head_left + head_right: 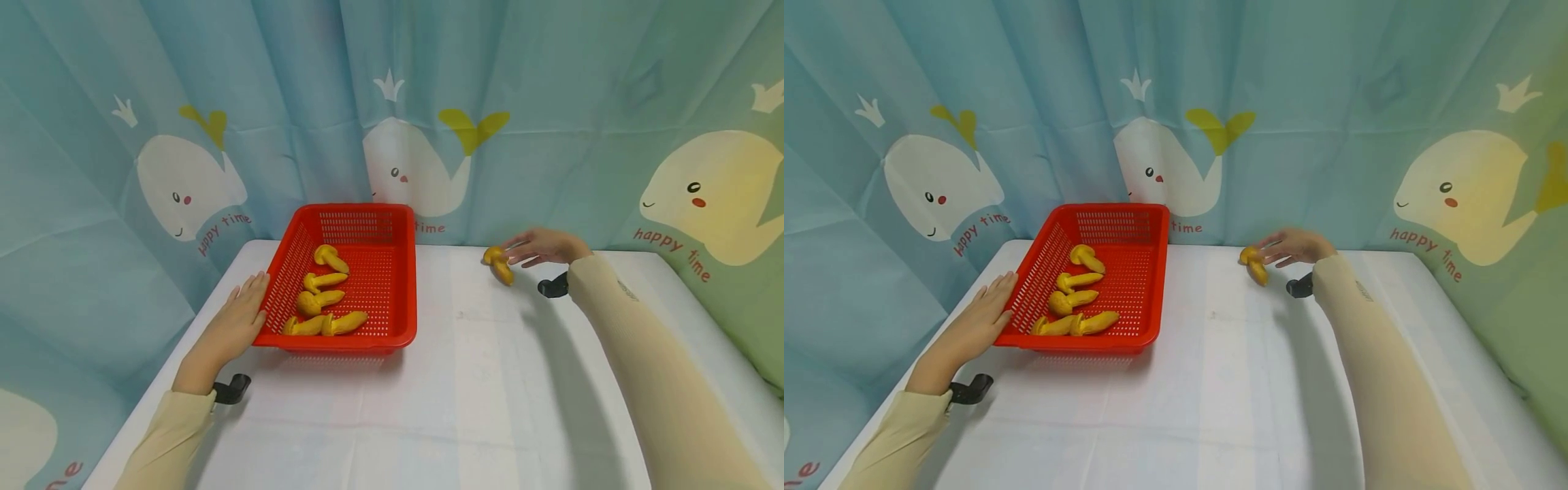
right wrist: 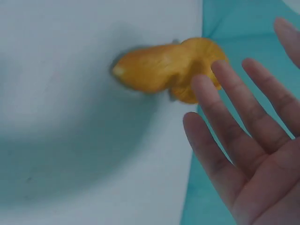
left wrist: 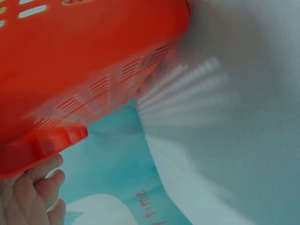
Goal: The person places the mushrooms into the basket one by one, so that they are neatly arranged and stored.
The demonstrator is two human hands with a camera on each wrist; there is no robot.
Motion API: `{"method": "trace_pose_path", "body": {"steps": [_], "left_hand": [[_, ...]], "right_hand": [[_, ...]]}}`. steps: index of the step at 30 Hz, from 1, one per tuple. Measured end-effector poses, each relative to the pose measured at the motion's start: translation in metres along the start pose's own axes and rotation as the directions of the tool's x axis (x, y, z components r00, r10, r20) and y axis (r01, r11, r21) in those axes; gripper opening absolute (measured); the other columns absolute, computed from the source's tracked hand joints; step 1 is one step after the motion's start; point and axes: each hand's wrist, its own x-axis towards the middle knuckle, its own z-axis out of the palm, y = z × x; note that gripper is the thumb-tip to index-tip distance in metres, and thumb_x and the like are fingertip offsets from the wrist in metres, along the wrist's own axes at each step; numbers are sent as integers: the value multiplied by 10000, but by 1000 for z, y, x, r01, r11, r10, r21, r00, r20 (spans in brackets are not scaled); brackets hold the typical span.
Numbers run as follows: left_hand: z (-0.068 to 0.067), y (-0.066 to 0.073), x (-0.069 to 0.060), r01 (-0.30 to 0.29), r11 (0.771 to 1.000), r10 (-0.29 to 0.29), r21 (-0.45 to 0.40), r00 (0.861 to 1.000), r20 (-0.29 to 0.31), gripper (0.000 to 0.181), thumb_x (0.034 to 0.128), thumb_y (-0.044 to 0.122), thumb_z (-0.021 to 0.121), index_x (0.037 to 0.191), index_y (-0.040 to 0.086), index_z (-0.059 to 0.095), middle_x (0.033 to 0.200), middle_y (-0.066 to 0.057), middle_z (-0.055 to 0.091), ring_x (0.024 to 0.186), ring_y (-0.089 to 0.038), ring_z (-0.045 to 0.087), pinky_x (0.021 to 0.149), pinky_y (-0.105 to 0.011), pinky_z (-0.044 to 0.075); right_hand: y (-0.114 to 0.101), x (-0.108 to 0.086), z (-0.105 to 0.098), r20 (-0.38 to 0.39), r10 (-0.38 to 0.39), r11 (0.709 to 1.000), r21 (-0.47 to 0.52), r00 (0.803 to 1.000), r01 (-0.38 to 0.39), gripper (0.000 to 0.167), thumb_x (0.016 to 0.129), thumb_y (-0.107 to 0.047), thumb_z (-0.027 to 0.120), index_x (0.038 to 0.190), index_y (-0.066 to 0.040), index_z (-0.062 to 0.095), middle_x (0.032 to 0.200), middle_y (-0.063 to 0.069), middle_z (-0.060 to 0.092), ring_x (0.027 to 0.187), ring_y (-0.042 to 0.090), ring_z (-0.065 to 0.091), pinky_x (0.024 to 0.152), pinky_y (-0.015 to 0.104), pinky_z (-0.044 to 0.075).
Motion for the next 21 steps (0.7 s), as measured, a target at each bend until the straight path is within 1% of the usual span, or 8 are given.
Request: {"method": "trace_pose_path", "body": {"steps": [2, 4, 10, 12, 14, 18, 21], "left_hand": [[0, 0, 0, 0, 1000, 0, 0, 1000, 0, 668, 957, 157, 416, 1495, -12, 59, 1557, -245, 107, 1445, -408, 63, 1181, -556, 10], [0, 0, 0, 3, 1000, -3, 2, 1000, 1, 669, 955, 155, 418, 1494, -14, 60, 1556, -246, 107, 1445, -409, 64, 1180, -558, 11], [1, -2, 0, 4, 1000, -4, 8, 1000, 4, 677, 952, 156, 426, 1495, -14, 59, 1556, -247, 108, 1443, -411, 67, 1177, -567, 21], [1, -2, 0, -2, 1000, 2, 12, 1000, 3, 674, 955, 156, 426, 1495, -15, 61, 1556, -246, 110, 1444, -410, 68, 1176, -569, 27], [0, -2, 0, -8, 1000, 8, 14, 1000, 1, 671, 957, 157, 426, 1495, -15, 63, 1557, -244, 112, 1444, -408, 69, 1176, -569, 34], [0, -1, 0, -11, 1000, 11, 14, 1000, -5, 667, 960, 160, 425, 1496, -12, 67, 1558, -239, 116, 1446, -402, 72, 1176, -569, 52], [-1, 0, -1, -12, 1000, 12, 13, 1000, -8, 664, 959, 156, 425, 1494, -16, 71, 1556, -242, 119, 1446, -402, 74, 1178, -565, 49]], "right_hand": [[8, 0, 0, -14, -3, 1000, 2, 1000, 3, 538, 972, -199, 495, 1410, 67, 332, 1448, 253, 384, 1262, 341, 475, 1081, 477, 390], [15, 1, 2, -33, 3, 1000, 16, 999, -3, 535, 976, -201, 485, 1404, 78, 327, 1459, 269, 354, 1278, 356, 452, 1088, 480, 380], [28, 9, 9, -75, 48, 996, 81, 996, -42, 554, 963, -236, 515, 1377, 98, 361, 1458, 258, 331, 1266, 350, 452, 1103, 492, 355], [30, 12, 10, -78, 64, 994, 92, 995, -56, 572, 957, -260, 528, 1377, 93, 366, 1440, 240, 356, 1242, 333, 469, 1100, 496, 356], [33, 14, 11, -82, 75, 993, 100, 994, -66, 569, 958, -261, 525, 1377, 90, 366, 1397, 221, 415, 1208, 308, 495, 1099, 496, 358], [36, 16, 14, -99, 69, 994, 95, 993, -60, 563, 962, -244, 519, 1376, 103, 361, 1303, 154, 522, 1120, 232, 561, 1085, 490, 379], [36, 18, 18, -116, 58, 995, 91, 992, -48, 558, 969, -221, 501, 1379, 121, 342, 1300, 165, 519, 1067, 192, 576, 1079, 485, 388]]}}
